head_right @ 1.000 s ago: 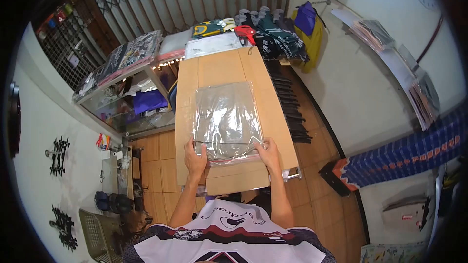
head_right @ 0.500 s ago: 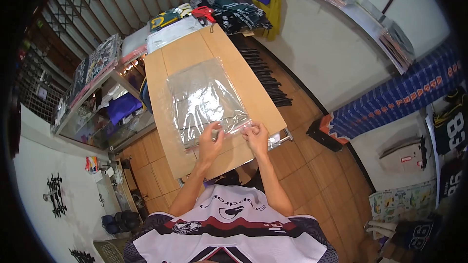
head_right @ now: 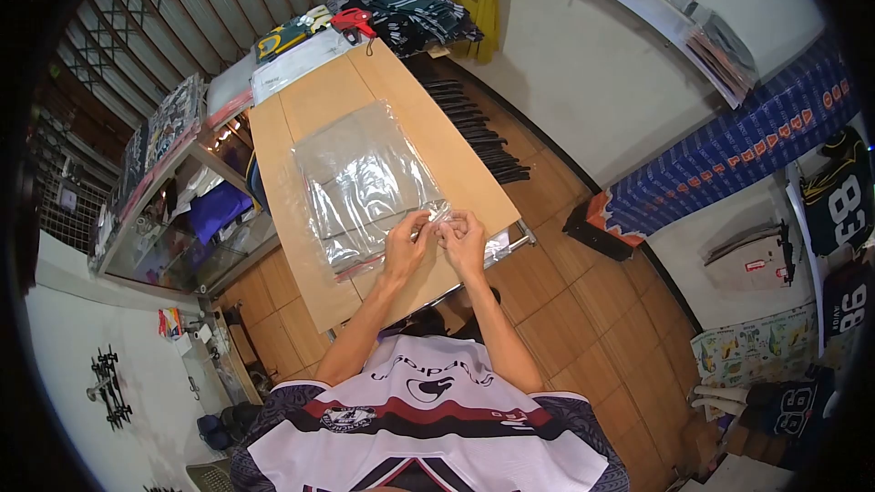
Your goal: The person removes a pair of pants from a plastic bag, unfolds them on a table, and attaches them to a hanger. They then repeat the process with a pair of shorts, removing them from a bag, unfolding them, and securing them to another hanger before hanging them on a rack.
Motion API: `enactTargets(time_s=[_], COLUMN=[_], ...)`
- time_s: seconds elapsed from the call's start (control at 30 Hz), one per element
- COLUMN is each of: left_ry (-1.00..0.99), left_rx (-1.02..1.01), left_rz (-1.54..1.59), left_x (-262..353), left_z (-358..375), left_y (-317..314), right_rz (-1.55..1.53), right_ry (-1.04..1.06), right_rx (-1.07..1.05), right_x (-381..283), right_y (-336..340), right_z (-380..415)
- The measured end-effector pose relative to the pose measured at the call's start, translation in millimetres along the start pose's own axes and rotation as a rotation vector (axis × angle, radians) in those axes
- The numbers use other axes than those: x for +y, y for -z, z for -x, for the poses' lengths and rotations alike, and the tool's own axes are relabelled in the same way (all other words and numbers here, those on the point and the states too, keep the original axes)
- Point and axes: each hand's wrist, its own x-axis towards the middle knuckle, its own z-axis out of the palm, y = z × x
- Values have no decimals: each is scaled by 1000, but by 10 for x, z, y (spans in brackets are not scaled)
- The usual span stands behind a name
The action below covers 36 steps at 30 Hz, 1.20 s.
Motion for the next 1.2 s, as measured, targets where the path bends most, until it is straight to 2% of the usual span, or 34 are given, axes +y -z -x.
enactTargets(time_s=[0.23, 0.5, 0.93, 1.2], left_ry=[28, 7, -150, -139], left_rx=[8, -42, -15, -6], left_rz=[-88, -129, -235, -280], left_x=[3, -22, 74, 87], left_z=[5, 16, -6, -35], left_y=[-36, -38, -45, -86], right_rz=[-25, 28, 52, 361], right_ry=[17, -56, -70, 37], right_rx=[-1, 59, 5, 11], right_x=[-8, -97, -145, -295], right_y=[-13, -51, -10, -34], right_z=[11, 1, -5, 51])
